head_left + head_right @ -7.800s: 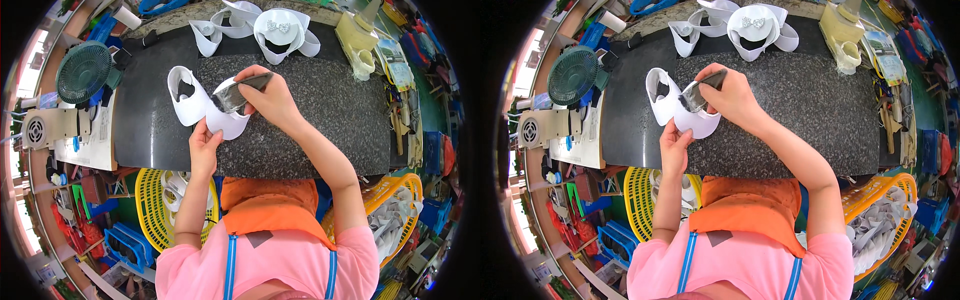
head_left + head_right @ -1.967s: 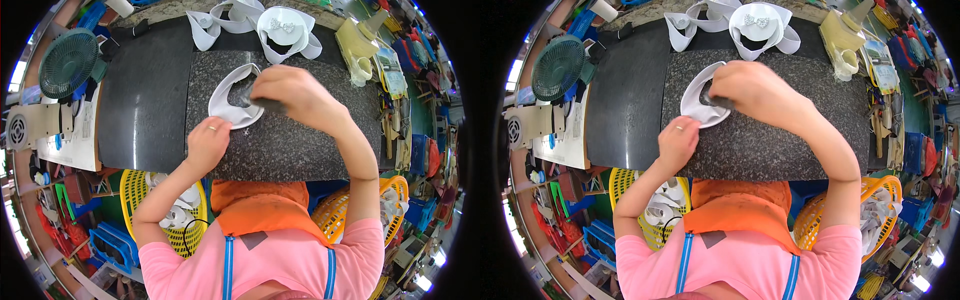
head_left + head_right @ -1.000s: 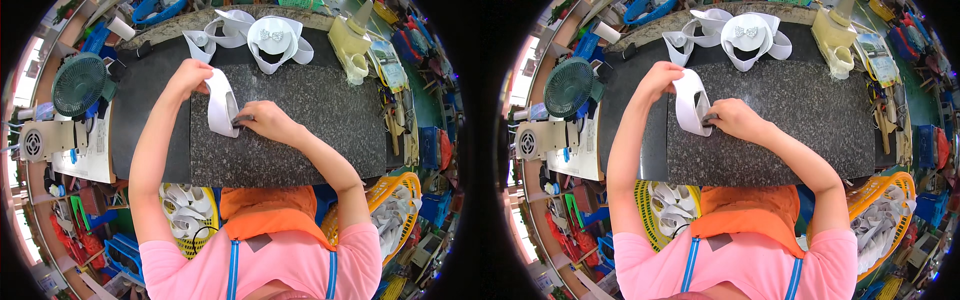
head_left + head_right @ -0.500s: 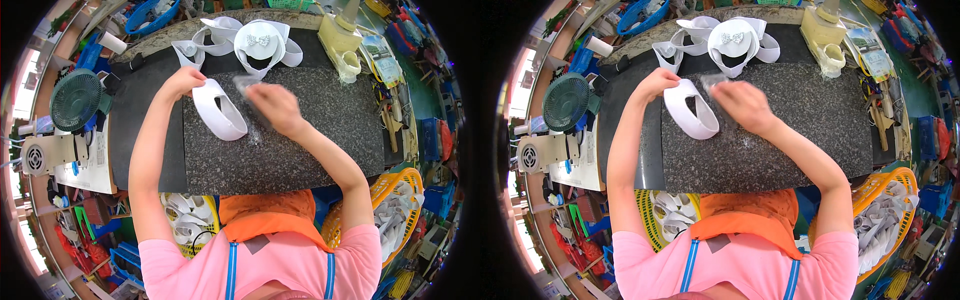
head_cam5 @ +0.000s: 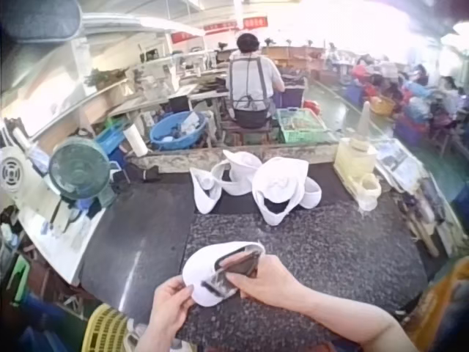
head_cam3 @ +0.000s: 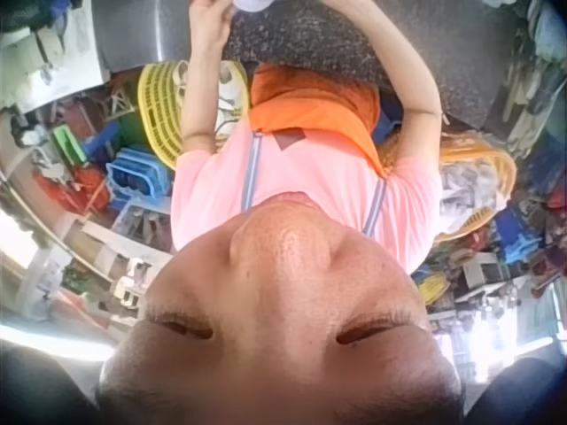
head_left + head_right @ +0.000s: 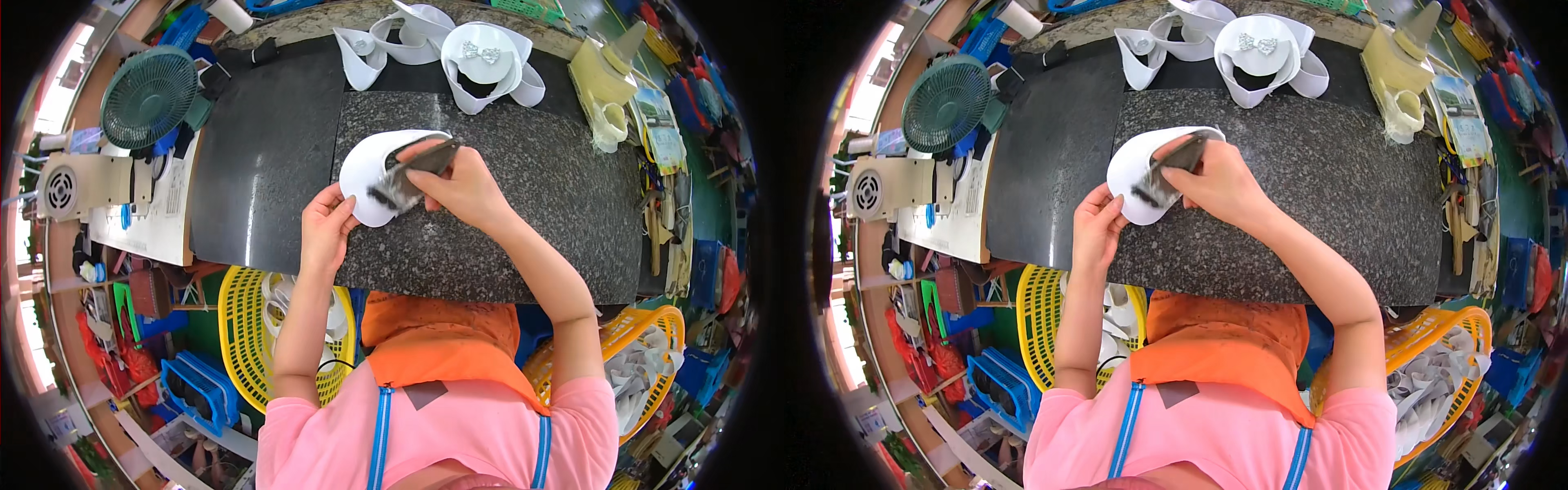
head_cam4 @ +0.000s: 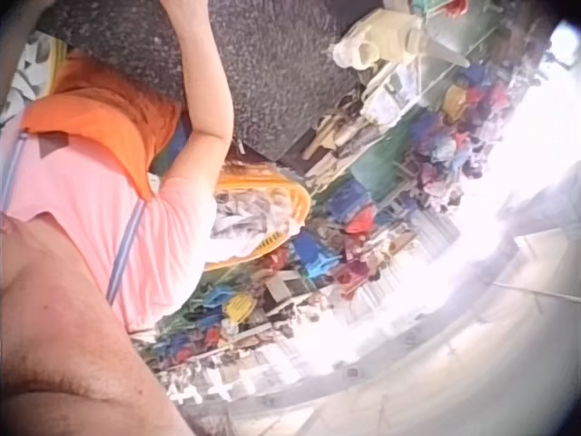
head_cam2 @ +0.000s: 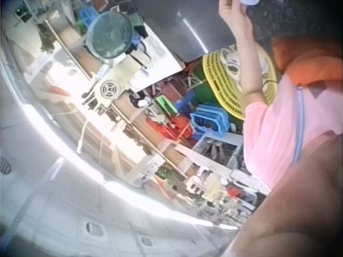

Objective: The person applies glue to the interior and edges of several white shoe components one at a time using a brush. After applying the adhesive, the person places each component back into a yellow basket on the floor.

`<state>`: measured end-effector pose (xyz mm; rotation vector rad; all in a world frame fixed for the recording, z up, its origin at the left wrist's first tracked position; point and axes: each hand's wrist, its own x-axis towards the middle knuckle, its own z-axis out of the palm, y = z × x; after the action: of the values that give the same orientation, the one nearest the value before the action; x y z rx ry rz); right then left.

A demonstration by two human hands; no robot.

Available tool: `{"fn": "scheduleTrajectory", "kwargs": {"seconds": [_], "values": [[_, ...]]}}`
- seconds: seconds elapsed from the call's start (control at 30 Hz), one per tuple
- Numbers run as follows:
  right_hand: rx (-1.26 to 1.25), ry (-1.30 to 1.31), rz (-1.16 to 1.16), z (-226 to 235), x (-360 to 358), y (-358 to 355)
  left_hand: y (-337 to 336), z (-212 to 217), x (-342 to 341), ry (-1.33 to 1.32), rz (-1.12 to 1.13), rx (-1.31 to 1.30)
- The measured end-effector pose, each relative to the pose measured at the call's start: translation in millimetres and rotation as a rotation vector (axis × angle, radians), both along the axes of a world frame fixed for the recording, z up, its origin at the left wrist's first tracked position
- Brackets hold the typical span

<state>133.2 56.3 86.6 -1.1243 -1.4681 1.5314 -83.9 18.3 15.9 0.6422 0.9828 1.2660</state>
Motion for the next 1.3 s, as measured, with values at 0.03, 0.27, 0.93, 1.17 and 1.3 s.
{"fn": "scheduleTrajectory", "kwargs": {"seconds": [0.03,0.27,0.93,1.17,1.3], "values": [[0.054,-0.053,-0.058,3.1,-7.4,2.6,-3.5,1.7,1.1,0.035,0.008,0.027],[0.536,-0.368,-0.359,0.5,-15.9,15.1,-15.3,1.5,7.7,0.063,0.073,0.039],[0.317,-0.314,-0.276,-32.9,21.5,-55.1,-322.6,-16.6,-249.7,0.437,0.794,-0.604],[0.399,-0.413,-0.280,-24.9,18.7,-75.0,-418.2,-190.0,-251.8,0.389,0.890,-0.924],[0.412,-0.496,-0.270,-17.9,25.3,-87.7,-451.5,-254.8,-234.5,-0.011,0.865,-0.896]]}}
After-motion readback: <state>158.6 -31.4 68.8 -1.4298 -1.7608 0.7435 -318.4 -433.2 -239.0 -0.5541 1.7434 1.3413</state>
